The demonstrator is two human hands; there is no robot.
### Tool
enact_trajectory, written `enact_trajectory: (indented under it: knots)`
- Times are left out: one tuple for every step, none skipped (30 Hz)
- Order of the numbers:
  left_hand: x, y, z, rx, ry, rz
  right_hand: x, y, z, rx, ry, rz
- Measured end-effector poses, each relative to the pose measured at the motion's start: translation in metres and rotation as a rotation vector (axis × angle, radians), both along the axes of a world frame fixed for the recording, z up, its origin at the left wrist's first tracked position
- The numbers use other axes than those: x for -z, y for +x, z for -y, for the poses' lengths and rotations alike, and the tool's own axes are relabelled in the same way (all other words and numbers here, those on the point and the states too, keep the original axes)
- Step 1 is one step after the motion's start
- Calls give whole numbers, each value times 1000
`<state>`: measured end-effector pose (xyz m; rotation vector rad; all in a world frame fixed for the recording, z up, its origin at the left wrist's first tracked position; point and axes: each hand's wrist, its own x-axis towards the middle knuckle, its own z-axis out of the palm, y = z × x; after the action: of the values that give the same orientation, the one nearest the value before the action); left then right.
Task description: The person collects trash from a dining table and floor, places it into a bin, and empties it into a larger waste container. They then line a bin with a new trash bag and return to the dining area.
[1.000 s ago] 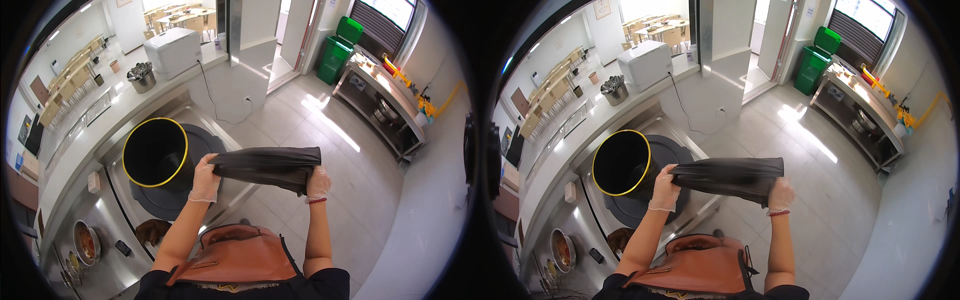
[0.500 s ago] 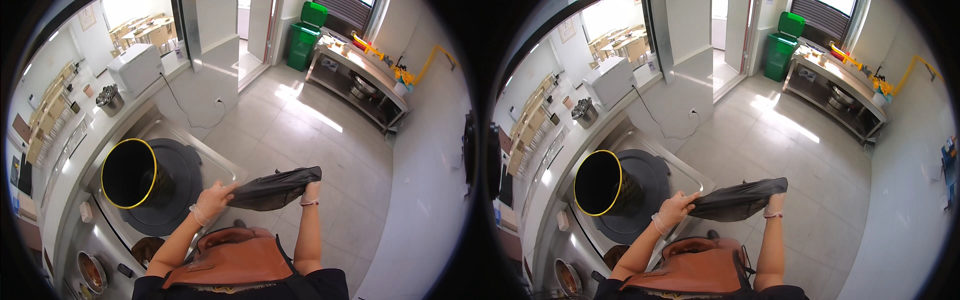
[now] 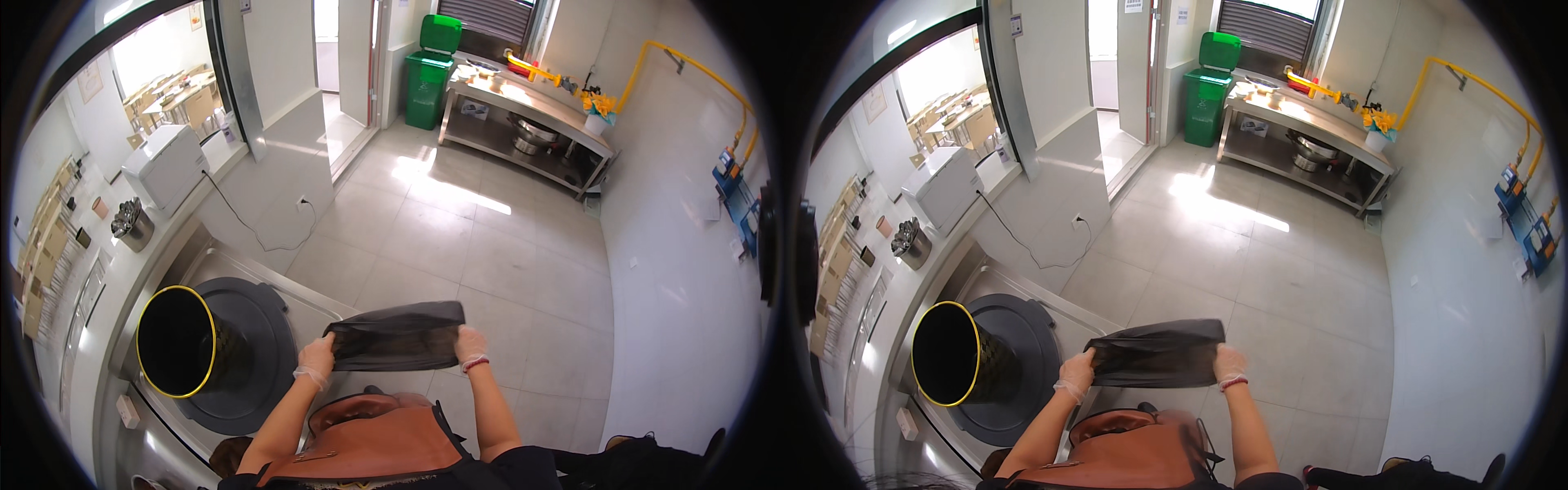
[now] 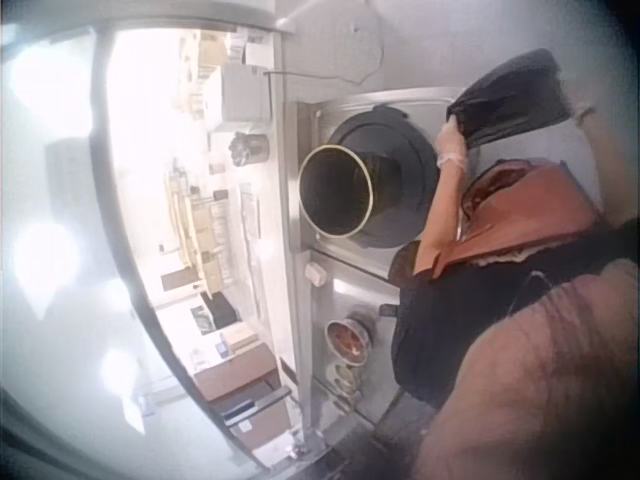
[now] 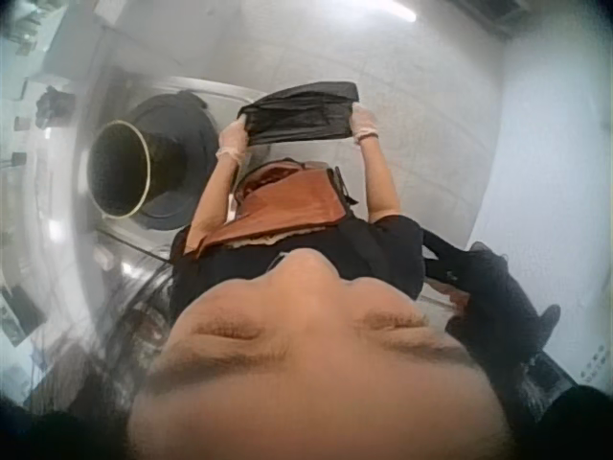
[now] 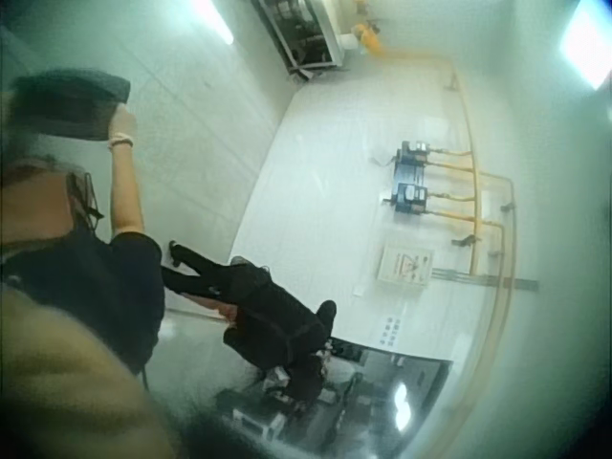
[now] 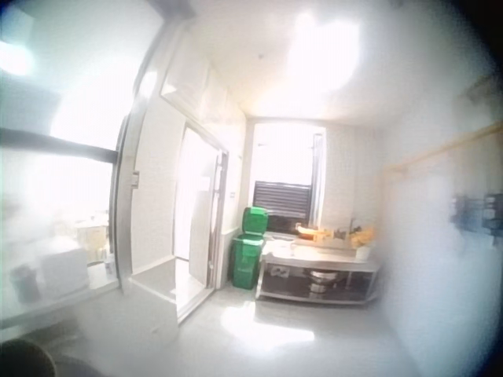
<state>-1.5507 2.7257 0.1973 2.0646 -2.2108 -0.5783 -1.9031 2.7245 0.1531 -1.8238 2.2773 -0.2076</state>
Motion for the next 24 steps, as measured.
enact_trajectory:
  knots:
    - [18,6,5,-22,74,23,5,4,-9,-86,65,4]
    - [33,11,12,-46,149,46,24,8,-17,-192,182,-11]
    - [45,17,19,-32,181,44,30,18,-22,-259,428,14]
    - [56,21,25,-16,213,39,57,16,-21,-310,525,14]
    - [71,27,27,-10,251,33,88,11,-19,-371,629,12]
    - [76,36,49,22,186,9,79,8,7,-504,679,-138]
    - [43,29,77,-3,62,11,16,11,33,-387,568,-108]
    - [-30,-10,105,59,-80,46,-27,-18,64,-320,274,-206]
    - [-100,-44,119,128,-375,-159,-56,-62,90,-259,-21,-303]
    - [-159,-64,124,244,-743,-336,-115,-78,106,-68,-425,-356]
    - [-232,-93,108,251,-976,-484,-183,-76,85,130,-777,-359]
    - [-242,-112,100,297,-1116,-521,-213,-74,54,192,-1006,-357]
    - [-200,-113,101,302,-1068,-419,-203,-63,40,177,-1098,-325]
    - [-117,-113,115,324,-781,-174,-146,-61,42,100,-930,-342]
    - [-21,-97,123,393,-349,119,-56,-60,50,-60,-491,-388]
    - [70,-82,113,524,19,278,29,-75,23,-255,195,-435]
    - [150,-43,102,552,100,370,83,-62,1,-418,554,-365]
    - [157,-39,101,567,120,350,105,-66,-17,-400,580,-312]
    - [135,-35,99,534,89,274,93,-66,1,-351,390,-348]
    - [106,-35,105,466,62,209,70,-79,36,-267,24,-489]
    - [66,-28,109,353,22,126,44,-73,30,-314,345,-393]
    - [-19,-46,111,176,12,-40,-19,-65,56,-234,221,-476]
    - [-79,-66,116,109,-231,-257,-47,-98,73,-165,-322,-518]
    - [-131,-70,106,81,-430,-329,-122,-66,84,87,-466,-454]
